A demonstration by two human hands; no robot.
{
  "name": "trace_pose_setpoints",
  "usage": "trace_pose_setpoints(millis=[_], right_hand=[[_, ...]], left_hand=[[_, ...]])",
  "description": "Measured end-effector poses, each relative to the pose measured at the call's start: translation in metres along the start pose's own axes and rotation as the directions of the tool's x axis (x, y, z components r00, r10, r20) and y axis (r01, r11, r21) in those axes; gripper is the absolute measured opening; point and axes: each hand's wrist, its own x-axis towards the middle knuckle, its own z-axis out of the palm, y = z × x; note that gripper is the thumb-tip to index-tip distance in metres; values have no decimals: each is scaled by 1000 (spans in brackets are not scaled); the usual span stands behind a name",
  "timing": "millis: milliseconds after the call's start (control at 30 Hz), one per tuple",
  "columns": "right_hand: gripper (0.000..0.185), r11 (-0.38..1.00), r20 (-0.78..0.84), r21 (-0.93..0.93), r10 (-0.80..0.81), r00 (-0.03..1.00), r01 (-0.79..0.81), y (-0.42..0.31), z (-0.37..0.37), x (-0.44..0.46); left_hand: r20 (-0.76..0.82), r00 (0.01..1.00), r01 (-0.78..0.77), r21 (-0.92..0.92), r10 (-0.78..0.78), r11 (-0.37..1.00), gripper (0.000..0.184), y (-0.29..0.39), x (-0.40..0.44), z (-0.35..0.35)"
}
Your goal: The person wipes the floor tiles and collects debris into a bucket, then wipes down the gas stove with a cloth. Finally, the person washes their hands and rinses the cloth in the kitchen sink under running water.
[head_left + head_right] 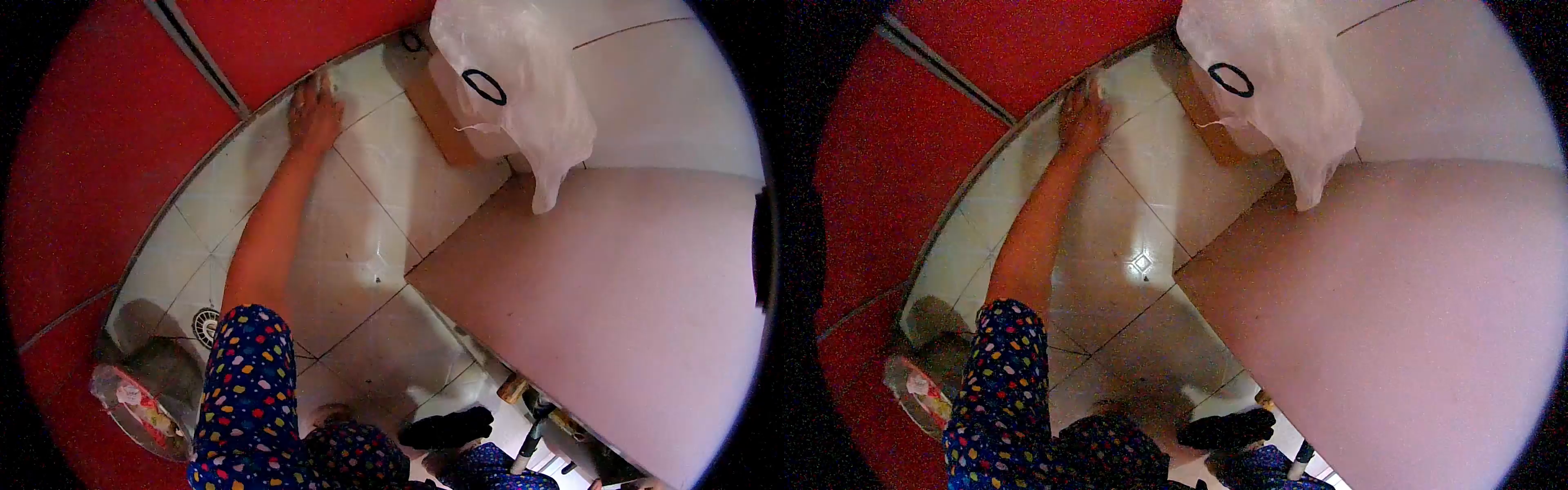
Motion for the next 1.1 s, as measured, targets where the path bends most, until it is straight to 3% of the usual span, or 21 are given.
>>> trace_pose_setpoints(millis=[67, 100, 133, 167, 200, 233, 267, 400, 633, 667, 733, 767, 800, 833, 900, 933, 967, 1033, 1100], right_hand=[[54, 989, 92, -42, -135, 987, 140, 3, 7, -11], [45, 999, -151, -55, -11, 988, 3, -1, 20, -25], [36, 991, -387, -34, 108, 916, -131, -2, 26, -40], [36, 991, -380, -38, 104, 919, -128, 0, 22, -38], [32, 991, -281, -129, -15, 960, -22, 1, 14, -33], [32, 993, -233, -114, -19, 972, -8, 1, 7, -28], [32, 996, -217, -90, -5, 976, -15, 0, 6, -25], [30, 997, -209, 9, 81, 975, -81, -2, 0, -19], [28, 963, -93, 230, 165, 982, -140, -20, -9, -11], [28, 929, -35, 340, 168, 985, -147, -9, 11, 3], [27, 824, 160, 542, 94, 983, -167, -19, 11, 14], [27, 704, 302, 669, 34, 953, -237, -32, 14, 23], [27, 584, 343, 759, 17, 939, -288, -46, 31, 34], [26, 496, 308, 819, 46, 950, -290, -60, 52, 59], [25, 420, -63, 907, 196, 978, -26, -97, 127, 173], [24, 222, 54, 971, 167, 984, -91, -118, 155, 186], [35, 97, 117, 987, 89, 989, -125, -136, 185, 197], [37, 61, 286, 954, 103, 953, -293, -175, 234, 209], [49, 105, 410, 903, 83, 908, -417, -190, 279, 214]], left_hand=[[22, 999, -28, -69, 30, 997, 62, 15, 24, 20], [-69, 996, -72, -199, 60, 977, 59, 22, 34, 36], [-163, 984, -124, -321, 74, 939, 57, 27, 43, 49], [-159, 985, -121, -328, 72, 937, 57, 31, 52, 58], [-111, 980, -193, -307, 167, 932, 55, 37, 59, 63], [-59, 963, -268, -290, 262, 919, 54, 44, 61, 69], [-127, 946, -323, -326, 297, 888, 50, 53, 57, 67], [-114, 937, -345, -453, 330, 822, 44, 67, 25, 41], [-102, 859, -481, -497, 503, 722, 42, 65, -46, 7], [-3, 867, -433, -499, 498, 751, 41, 49, -58, 35], [45, 873, -391, -530, 485, 752, 40, 47, -84, 37], [97, 875, -356, -537, 475, 764, 39, 50, -96, 36], [143, 874, -326, -538, 465, 778, 37, 51, -104, 34], [146, 874, -322, -540, 463, 778, 37, 52, -115, 34], [144, 831, -387, -544, 537, 745, 35, 43, -132, 31], [152, 834, -377, -544, 530, 750, 35, 46, -147, 28], [144, 836, -367, -570, 529, 735, 34, 51, -162, 24], [146, 842, -342, -599, 519, 724, 32, 55, -180, 24], [150, 754, -371, -706, 640, 603, 28, 55, -184, 28]])
